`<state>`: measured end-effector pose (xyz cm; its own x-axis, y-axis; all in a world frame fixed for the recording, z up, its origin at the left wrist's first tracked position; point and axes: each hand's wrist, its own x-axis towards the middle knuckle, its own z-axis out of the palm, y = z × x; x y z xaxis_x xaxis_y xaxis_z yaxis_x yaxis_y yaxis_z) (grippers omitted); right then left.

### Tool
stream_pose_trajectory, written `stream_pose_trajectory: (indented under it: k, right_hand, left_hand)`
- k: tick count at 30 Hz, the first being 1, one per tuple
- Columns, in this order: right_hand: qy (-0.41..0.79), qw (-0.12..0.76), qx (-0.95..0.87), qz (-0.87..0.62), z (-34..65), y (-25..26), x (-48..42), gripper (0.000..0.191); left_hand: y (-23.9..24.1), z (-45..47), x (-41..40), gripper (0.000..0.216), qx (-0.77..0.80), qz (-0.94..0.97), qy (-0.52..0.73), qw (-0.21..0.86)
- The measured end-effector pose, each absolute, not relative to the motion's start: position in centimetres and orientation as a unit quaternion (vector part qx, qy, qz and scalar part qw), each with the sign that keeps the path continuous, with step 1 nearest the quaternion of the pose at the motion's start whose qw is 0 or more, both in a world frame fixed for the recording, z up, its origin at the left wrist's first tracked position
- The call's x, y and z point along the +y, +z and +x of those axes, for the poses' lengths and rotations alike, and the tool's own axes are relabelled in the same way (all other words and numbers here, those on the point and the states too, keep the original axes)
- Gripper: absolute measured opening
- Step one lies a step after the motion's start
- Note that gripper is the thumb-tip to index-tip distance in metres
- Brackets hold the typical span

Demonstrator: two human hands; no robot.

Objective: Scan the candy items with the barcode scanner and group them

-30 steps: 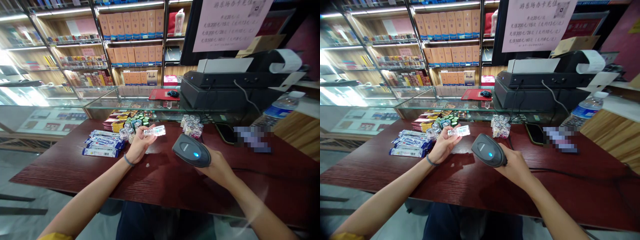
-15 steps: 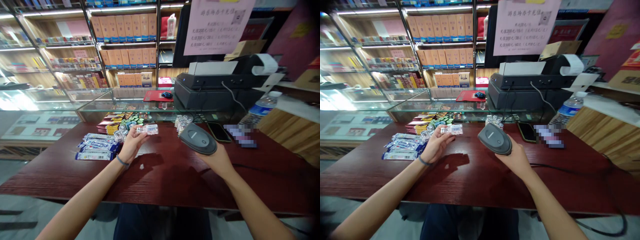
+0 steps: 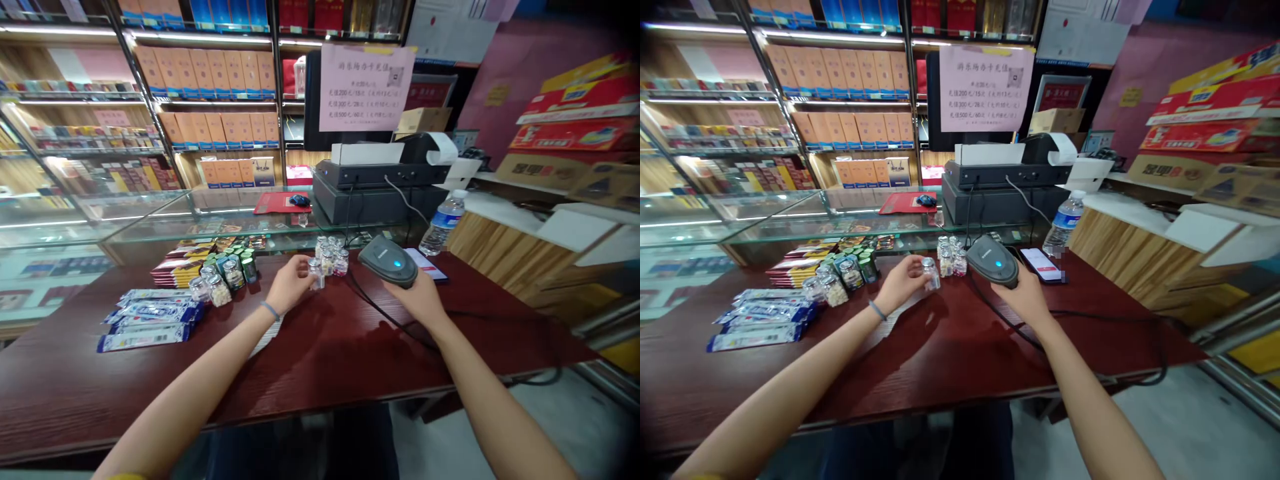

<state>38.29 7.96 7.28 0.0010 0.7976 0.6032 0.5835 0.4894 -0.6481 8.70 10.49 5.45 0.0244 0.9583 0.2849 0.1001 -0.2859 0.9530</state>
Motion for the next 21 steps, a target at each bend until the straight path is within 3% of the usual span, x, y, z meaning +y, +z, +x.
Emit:
stream_pose_trajectory:
  k: [4,10,21]
  right_hand:
    - [0.102,0.506,-0.7,-0.494,39.1,6.4,8.1,0.042]
    - [0.115,0.529,-0.679,-0.495,39.4,5.9,7.8,0.041]
    - [0.129,0.555,-0.661,-0.489,39.8,4.8,8.6,0.039]
  left_hand:
    - [3.6,12.6,11.0,0.036,0.44,0.618,0.526,0.383]
    - [2.5,15.9,12.0,0.039,0.491,0.65,0.512,0.273]
    - [1.8,18.0,13.2,0.033,0.509,0.635,0.529,0.24]
